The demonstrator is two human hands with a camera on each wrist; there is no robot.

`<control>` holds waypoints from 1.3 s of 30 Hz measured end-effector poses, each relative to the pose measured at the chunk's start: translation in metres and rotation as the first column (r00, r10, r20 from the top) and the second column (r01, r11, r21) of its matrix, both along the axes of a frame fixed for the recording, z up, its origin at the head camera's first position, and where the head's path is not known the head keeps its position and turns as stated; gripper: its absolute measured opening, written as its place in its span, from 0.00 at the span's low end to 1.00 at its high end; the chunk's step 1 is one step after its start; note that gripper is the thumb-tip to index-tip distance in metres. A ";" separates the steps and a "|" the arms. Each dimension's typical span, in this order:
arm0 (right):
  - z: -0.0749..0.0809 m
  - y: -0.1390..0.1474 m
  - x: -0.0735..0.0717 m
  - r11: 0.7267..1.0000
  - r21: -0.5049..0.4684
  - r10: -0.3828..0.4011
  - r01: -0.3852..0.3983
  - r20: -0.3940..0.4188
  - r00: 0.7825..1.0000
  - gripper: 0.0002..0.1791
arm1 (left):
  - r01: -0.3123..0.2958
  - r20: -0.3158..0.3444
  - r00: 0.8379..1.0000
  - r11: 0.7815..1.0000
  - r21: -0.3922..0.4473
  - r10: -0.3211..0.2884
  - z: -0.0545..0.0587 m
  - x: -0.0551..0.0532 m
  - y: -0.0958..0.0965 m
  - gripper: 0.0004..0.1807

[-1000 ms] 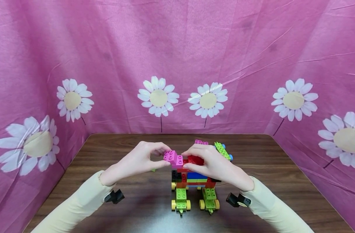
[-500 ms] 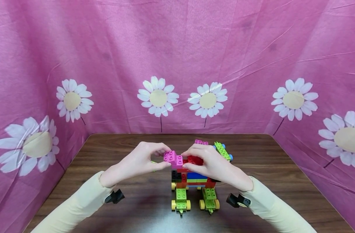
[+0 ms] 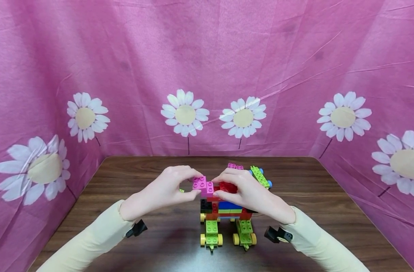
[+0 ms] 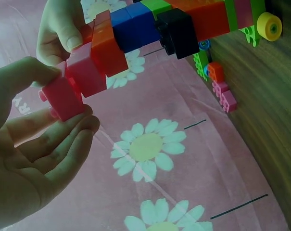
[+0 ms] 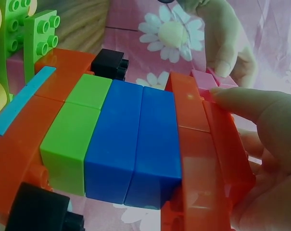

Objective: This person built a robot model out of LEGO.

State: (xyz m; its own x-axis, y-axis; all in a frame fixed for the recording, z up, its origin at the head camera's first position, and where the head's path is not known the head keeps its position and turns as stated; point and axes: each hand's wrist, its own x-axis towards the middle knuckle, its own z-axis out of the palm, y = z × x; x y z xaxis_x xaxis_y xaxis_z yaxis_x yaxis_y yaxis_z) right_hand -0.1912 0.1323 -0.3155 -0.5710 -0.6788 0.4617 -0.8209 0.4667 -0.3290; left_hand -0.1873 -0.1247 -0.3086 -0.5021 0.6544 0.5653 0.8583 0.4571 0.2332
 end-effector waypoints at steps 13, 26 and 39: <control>-0.005 0.001 -0.002 0.999 -0.032 0.034 -0.035 -0.028 0.999 0.18 | 0.018 -0.042 0.999 1.000 -0.001 -0.018 0.000 0.001 0.002 0.15; -0.002 -0.001 0.000 0.999 -0.048 0.023 -0.022 0.016 1.000 0.13 | 0.001 0.023 1.000 1.000 -0.007 -0.001 0.000 0.005 -0.001 0.17; -0.003 -0.001 0.000 0.998 -0.065 0.015 -0.013 0.034 0.999 0.11 | -0.003 0.076 0.997 1.000 0.006 0.003 0.004 0.006 0.001 0.18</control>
State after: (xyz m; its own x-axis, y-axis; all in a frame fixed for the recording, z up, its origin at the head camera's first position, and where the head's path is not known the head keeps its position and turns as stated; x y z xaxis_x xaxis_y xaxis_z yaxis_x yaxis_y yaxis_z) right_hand -0.1913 0.1315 -0.3189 -0.5778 -0.6561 0.4854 -0.8150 0.4321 -0.3861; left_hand -0.1810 -0.1232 -0.3048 -0.5461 0.6496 0.5289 0.8364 0.4583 0.3007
